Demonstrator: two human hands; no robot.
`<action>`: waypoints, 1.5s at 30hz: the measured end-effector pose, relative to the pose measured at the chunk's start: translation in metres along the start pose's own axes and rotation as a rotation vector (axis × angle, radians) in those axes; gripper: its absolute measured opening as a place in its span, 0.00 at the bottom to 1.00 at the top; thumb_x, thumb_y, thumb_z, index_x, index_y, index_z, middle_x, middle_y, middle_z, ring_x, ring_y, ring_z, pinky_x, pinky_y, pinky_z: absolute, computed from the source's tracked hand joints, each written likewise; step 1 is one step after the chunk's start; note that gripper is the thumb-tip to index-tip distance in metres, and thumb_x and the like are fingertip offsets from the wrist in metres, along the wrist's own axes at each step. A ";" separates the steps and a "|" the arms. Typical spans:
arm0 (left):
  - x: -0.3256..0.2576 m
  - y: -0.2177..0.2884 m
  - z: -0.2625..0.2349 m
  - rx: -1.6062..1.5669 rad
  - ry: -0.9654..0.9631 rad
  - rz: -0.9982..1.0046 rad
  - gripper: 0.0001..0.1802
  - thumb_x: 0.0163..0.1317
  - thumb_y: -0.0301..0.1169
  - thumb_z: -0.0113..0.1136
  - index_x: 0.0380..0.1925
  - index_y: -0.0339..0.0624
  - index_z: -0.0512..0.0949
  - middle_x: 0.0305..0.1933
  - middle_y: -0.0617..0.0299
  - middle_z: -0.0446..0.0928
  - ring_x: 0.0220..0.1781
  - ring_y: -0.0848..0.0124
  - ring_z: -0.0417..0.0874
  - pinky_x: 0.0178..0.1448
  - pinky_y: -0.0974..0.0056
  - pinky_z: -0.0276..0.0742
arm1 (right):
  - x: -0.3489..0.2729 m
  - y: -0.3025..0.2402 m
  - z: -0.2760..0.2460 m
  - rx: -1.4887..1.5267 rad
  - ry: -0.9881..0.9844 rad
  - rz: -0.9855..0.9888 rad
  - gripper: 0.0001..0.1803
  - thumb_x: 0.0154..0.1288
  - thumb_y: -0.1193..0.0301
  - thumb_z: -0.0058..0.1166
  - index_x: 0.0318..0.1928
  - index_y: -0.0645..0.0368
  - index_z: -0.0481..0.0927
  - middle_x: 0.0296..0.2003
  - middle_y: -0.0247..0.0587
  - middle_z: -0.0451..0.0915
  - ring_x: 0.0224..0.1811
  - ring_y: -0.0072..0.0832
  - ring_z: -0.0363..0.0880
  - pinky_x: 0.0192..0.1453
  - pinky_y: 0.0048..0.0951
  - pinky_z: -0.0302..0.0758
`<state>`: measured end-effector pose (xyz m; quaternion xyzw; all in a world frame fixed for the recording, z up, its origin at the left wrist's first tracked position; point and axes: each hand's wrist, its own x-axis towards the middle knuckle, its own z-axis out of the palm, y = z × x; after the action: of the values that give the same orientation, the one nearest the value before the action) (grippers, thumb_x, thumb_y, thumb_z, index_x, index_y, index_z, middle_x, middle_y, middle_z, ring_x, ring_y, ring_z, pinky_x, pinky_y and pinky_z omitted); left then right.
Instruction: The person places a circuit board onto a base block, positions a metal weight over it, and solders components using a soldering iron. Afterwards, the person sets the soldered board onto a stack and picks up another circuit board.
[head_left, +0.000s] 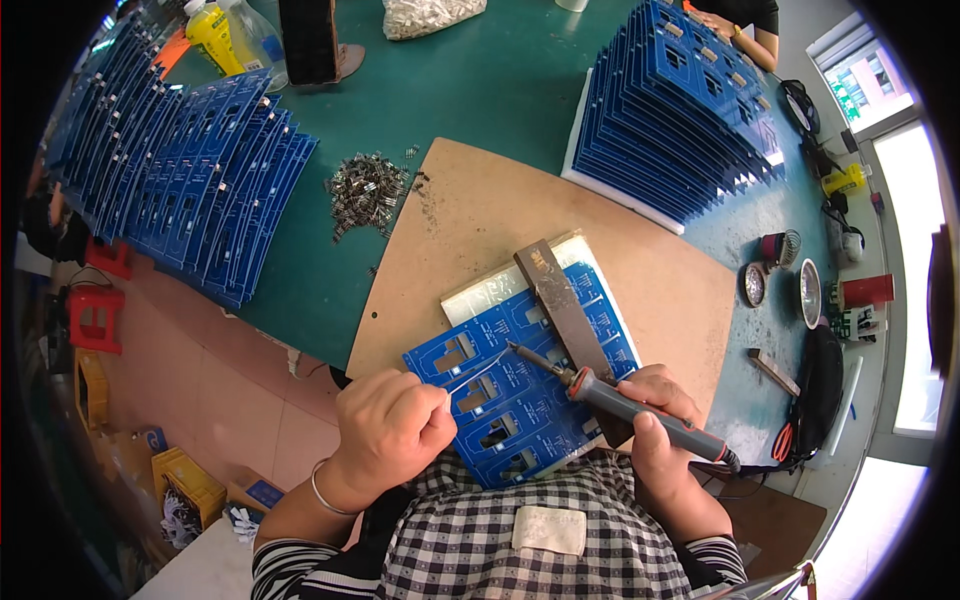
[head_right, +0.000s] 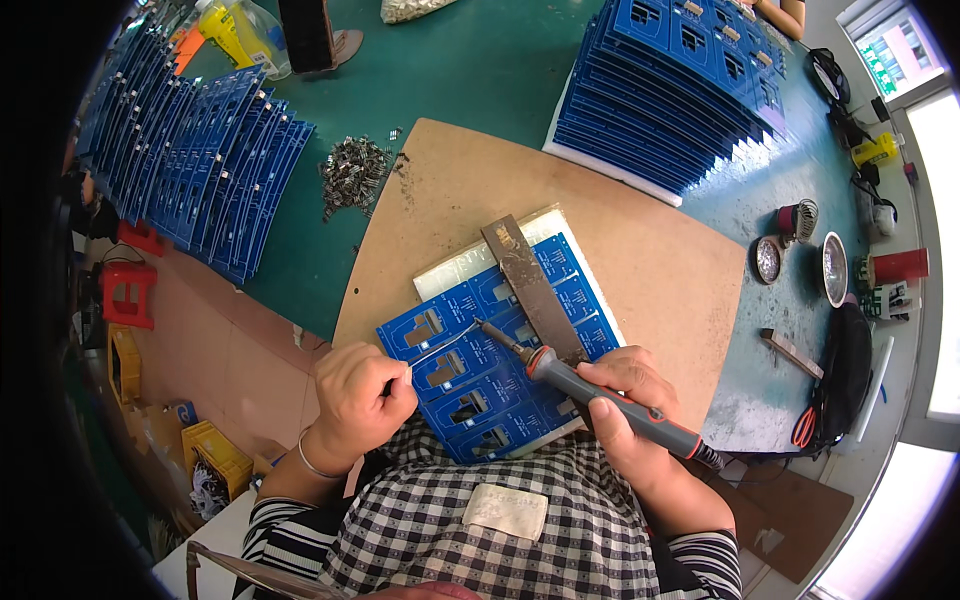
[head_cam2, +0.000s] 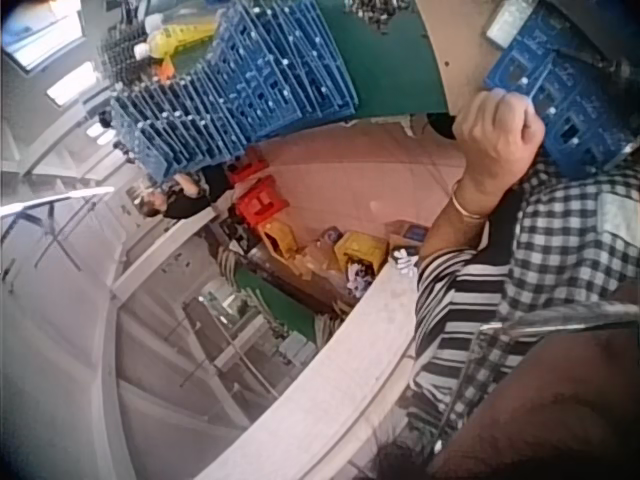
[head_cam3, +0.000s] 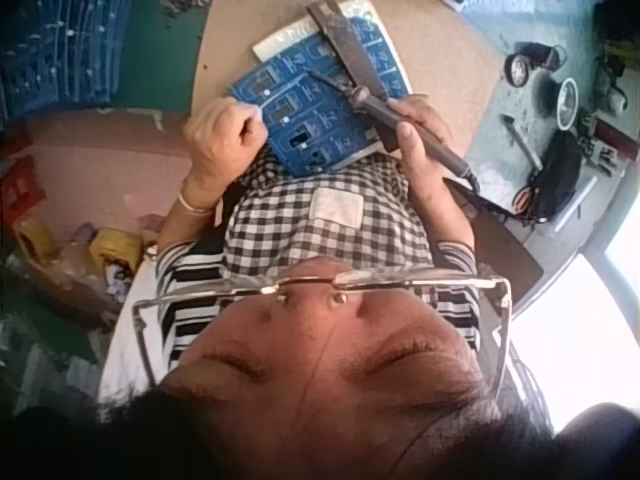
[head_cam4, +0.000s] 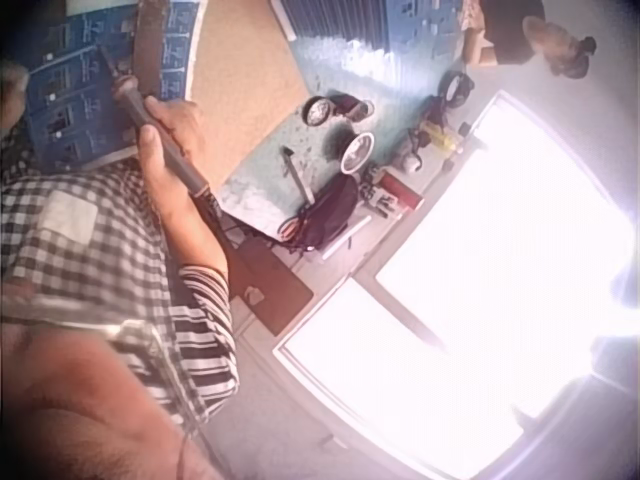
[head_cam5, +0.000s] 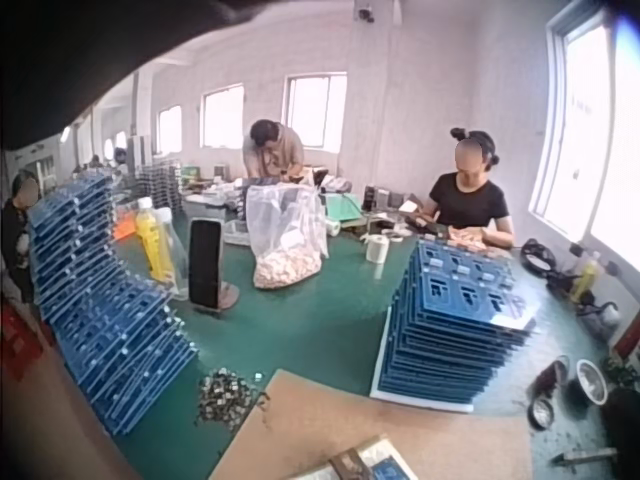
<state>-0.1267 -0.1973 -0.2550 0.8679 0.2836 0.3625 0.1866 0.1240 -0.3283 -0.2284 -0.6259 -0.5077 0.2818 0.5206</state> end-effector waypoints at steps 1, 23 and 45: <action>0.000 -0.001 0.001 0.003 -0.004 -0.004 0.12 0.43 0.17 0.62 0.25 0.45 0.71 0.17 0.64 0.68 0.16 0.67 0.69 0.19 0.64 0.63 | 0.000 0.000 0.000 0.003 -0.007 -0.003 0.18 0.63 0.61 0.59 0.41 0.67 0.83 0.33 0.45 0.81 0.39 0.35 0.76 0.47 0.34 0.73; 0.005 -0.006 0.011 0.036 0.048 0.002 0.12 0.43 0.17 0.62 0.24 0.45 0.70 0.16 0.64 0.65 0.16 0.66 0.68 0.19 0.63 0.62 | 0.004 0.001 0.002 0.014 0.047 -0.010 0.16 0.64 0.65 0.56 0.42 0.67 0.82 0.36 0.46 0.80 0.41 0.34 0.76 0.49 0.34 0.73; 0.010 -0.010 0.016 0.061 -0.004 -0.009 0.12 0.45 0.16 0.61 0.27 0.43 0.71 0.17 0.61 0.67 0.16 0.62 0.70 0.20 0.61 0.63 | 0.008 0.003 0.005 0.008 0.020 0.057 0.14 0.62 0.68 0.57 0.43 0.67 0.83 0.38 0.47 0.81 0.42 0.36 0.77 0.50 0.34 0.73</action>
<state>-0.1125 -0.1853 -0.2656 0.8727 0.2980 0.3512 0.1622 0.1236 -0.3191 -0.2313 -0.6407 -0.4835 0.2923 0.5198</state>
